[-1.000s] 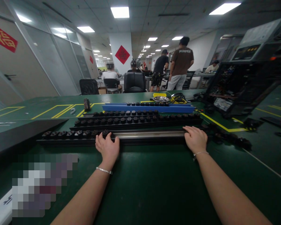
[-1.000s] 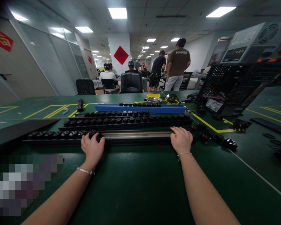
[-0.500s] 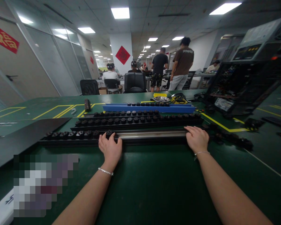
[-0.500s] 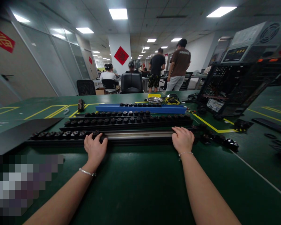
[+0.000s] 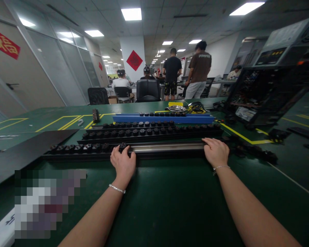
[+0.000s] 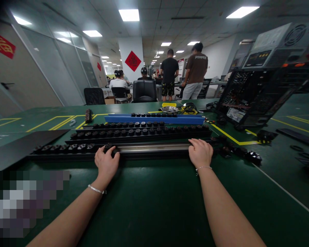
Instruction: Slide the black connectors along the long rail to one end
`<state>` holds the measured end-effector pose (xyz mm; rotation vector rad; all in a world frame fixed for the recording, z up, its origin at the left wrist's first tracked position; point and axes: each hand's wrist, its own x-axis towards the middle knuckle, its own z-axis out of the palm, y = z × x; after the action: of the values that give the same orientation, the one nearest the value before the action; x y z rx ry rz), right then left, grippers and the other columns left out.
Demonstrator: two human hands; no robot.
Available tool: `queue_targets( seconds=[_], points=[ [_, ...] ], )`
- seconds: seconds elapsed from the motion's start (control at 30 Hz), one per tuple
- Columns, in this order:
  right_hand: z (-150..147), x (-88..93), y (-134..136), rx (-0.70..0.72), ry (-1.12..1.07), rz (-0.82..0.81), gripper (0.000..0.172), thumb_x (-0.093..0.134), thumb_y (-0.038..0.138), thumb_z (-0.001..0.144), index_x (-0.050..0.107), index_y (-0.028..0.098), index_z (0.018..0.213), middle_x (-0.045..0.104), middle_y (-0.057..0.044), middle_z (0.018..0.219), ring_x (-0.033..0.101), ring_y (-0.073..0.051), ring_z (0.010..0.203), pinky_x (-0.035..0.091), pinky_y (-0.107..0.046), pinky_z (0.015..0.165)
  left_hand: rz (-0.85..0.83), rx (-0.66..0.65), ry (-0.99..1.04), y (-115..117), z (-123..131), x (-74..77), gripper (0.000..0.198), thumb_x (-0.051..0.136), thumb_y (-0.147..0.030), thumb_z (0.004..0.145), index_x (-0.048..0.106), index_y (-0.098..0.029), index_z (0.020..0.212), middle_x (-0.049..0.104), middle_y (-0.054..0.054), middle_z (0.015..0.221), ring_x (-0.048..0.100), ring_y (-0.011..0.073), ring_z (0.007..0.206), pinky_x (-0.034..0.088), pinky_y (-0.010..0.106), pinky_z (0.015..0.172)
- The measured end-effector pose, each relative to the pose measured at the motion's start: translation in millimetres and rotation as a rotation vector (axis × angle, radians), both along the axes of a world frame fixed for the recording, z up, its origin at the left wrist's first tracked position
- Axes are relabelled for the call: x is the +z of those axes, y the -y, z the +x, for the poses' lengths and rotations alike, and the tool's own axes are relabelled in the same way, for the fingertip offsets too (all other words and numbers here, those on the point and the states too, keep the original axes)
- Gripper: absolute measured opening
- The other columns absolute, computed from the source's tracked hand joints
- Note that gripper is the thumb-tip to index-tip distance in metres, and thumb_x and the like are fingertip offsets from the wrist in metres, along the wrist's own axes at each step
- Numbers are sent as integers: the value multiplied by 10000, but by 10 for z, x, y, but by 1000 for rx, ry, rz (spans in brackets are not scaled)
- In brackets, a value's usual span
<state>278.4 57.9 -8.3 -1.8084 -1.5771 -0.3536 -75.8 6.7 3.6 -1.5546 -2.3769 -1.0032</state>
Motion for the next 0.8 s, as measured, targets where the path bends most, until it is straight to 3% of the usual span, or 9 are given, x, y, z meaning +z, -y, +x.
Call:
queue_targets(
  seconds=[0.2,0.8],
  points=[
    [-3,-2,3,0,5,7,393,392,216,766,701,243,1008,668,-23,1115,522,-220,1088,301,-436,990,-20,-20,-18,29,38,37,383,502,-309,809,642,-191,1146,427,159,1329,379,311,1261,266,488,1071],
    [9,6,11,16,11,-7,394,398,214,779,698,257,1031,665,-29,1117,521,-233,1086,305,-459,990,-62,-69,-110,69,82,75,372,493,-327,817,644,-234,1144,451,139,1321,410,293,1241,208,533,1087]
  ],
)
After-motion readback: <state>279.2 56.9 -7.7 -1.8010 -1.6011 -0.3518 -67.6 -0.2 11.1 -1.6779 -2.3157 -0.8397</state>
